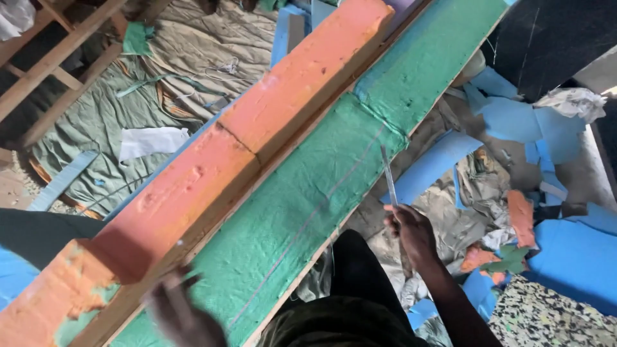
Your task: The person strips several long foam strips from a wooden frame using a long knife to cut through the adhesive.
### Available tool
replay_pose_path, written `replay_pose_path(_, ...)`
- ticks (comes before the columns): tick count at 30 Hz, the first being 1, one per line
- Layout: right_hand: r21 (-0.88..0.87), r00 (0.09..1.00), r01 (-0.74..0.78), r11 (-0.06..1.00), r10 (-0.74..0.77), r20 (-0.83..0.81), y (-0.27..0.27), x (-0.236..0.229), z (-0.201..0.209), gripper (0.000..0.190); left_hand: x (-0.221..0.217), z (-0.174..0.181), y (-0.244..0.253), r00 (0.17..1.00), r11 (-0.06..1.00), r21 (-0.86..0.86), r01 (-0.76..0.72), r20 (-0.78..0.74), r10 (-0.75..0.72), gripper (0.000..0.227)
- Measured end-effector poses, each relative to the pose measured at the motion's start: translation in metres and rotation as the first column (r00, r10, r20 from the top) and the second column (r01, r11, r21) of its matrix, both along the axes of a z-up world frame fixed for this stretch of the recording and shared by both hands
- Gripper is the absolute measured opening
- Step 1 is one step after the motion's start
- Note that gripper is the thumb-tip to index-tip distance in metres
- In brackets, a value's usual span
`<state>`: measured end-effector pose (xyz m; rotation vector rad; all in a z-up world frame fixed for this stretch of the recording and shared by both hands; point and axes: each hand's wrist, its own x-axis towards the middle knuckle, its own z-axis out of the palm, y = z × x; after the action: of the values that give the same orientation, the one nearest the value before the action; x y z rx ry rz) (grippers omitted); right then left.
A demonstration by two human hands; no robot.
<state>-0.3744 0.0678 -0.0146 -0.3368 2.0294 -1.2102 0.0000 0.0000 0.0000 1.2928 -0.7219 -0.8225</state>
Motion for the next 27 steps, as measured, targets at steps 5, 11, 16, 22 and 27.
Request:
replay_pose_path(5,-0.243,0.989,-0.009,0.970,0.044,0.141,-0.063,-0.044,-0.029,0.039,-0.152,0.076,-0.049,0.768,0.810,0.139,0.570,0.261,-0.585,0.021)
replay_pose_path(11,-0.255,0.959,0.131,0.958,-0.057,0.277,-0.125,-0.133,-0.081,0.035,-0.265,0.066,-0.141,0.622,0.737,0.119,0.665,0.458,-0.635,0.026)
replay_pose_path(16,-0.180,0.973,0.074,0.981,-0.031,0.230,-0.124,-0.197,-0.037,0.023,-0.365,0.073,-0.180,0.670,0.792,0.219,0.570,0.435,-0.602,0.033)
replay_pose_path(22,-0.148,0.967,-0.027,0.989,0.063,0.247,-0.144,-0.246,0.003,0.036,-0.442,0.073,-0.233,0.609,0.793,0.187,0.580,0.547,-0.575,0.039)
replay_pose_path(27,-0.178,0.954,-0.032,0.984,0.083,0.288,-0.169,-0.262,0.024,0.033,-0.464,0.062,-0.297,0.559,0.774,0.009,0.633,0.686,-0.465,0.026)
